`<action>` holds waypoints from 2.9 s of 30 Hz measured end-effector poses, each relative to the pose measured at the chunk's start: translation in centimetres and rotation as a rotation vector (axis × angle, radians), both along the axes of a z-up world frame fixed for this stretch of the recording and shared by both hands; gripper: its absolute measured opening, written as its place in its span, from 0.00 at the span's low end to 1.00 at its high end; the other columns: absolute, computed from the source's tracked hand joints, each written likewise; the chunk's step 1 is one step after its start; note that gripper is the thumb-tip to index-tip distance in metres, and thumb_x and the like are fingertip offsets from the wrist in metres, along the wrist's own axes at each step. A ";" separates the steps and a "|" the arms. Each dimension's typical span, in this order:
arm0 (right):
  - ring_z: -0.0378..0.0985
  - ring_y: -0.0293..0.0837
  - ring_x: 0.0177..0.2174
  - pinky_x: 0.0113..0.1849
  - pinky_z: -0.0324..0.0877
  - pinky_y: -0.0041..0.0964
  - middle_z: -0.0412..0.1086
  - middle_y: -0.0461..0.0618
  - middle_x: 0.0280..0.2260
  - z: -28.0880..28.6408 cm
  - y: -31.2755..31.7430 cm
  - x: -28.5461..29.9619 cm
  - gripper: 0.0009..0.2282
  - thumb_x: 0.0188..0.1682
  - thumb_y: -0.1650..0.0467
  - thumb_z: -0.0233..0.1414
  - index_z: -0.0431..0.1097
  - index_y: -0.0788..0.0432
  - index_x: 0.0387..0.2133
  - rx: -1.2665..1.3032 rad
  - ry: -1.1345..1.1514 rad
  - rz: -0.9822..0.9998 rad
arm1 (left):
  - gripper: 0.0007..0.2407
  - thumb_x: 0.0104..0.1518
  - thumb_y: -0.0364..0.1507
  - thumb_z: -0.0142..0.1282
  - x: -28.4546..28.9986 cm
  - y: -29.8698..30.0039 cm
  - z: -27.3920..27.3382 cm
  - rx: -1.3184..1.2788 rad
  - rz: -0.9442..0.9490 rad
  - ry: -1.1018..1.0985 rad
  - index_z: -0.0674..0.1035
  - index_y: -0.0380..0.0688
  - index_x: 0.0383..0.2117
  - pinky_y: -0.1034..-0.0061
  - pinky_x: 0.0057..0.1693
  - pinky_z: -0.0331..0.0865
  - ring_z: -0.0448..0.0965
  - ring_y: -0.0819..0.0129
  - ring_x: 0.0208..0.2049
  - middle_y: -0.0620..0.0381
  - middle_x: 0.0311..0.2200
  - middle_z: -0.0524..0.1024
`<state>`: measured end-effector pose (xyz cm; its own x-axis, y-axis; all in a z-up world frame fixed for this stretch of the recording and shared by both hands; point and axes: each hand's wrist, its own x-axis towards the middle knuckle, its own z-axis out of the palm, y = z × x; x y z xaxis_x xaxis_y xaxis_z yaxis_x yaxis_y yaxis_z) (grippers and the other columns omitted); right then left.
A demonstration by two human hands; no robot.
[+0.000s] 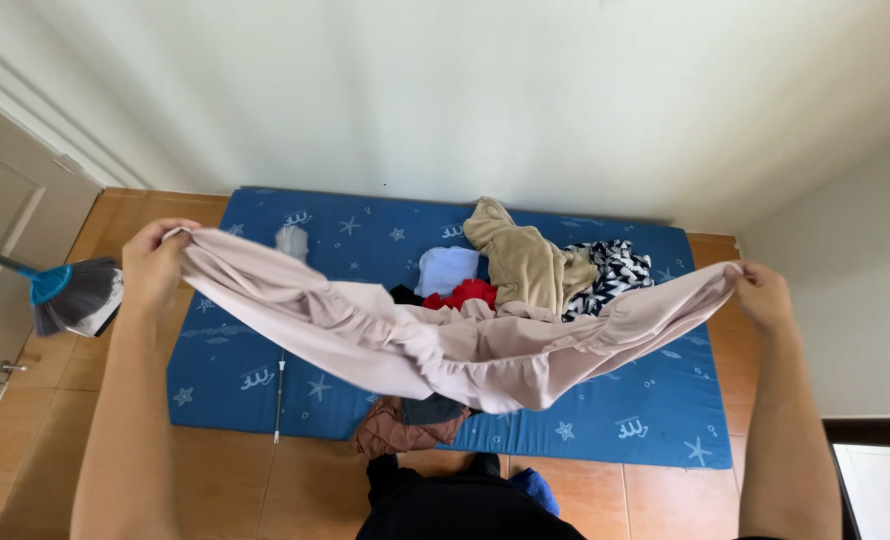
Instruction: The person folds a light-colored sheet on a blue mat on the floor, repeatedly shaking and aligning it. The person then moves to a bed and folds the same sheet on top of a pillow and other bedding.
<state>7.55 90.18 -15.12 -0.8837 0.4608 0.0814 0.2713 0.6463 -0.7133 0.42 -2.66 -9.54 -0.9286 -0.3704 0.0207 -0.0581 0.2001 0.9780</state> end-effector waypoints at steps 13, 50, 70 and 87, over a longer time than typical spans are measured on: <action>0.81 0.45 0.30 0.36 0.77 0.40 0.77 0.56 0.29 1.1 -0.1 4.4 0.10 0.56 0.73 0.50 0.78 0.69 0.39 0.076 0.110 -0.177 | 0.09 0.59 0.22 0.57 2.7 1.0 2.9 -1.539 -0.089 0.173 0.85 0.51 0.41 0.63 0.51 0.74 0.80 0.56 0.45 0.55 0.42 0.78; 0.76 0.30 0.34 0.38 0.71 0.25 0.76 0.42 0.33 7.4 -38.7 -7.5 0.07 0.48 0.73 0.56 0.74 0.64 0.37 -0.621 0.158 0.850 | 0.06 0.59 0.28 0.55 0.2 32.7 -0.6 -0.163 -0.643 0.251 0.77 0.38 0.36 0.64 0.43 0.71 0.78 0.55 0.34 0.49 0.31 0.77; 0.61 0.46 0.27 0.33 0.64 0.42 0.62 0.54 0.21 29.5 -22.3 -5.5 0.14 0.53 0.68 0.36 0.61 0.59 0.19 -0.890 0.385 0.904 | 0.13 0.64 0.30 0.47 -7.3 24.1 -21.2 -0.434 -0.315 0.146 0.81 0.37 0.27 0.59 0.36 0.71 0.79 0.53 0.24 0.43 0.23 0.79; 0.53 0.31 0.22 0.24 0.51 0.31 0.55 0.38 0.18 15.8 -31.3 -2.2 0.09 0.46 0.72 0.45 0.60 0.60 0.17 -0.437 -0.131 0.864 | 0.05 0.65 0.19 0.53 1.1 41.8 -2.3 0.439 -1.088 0.362 0.80 0.35 0.43 0.76 0.62 0.69 0.76 0.69 0.55 0.53 0.51 0.78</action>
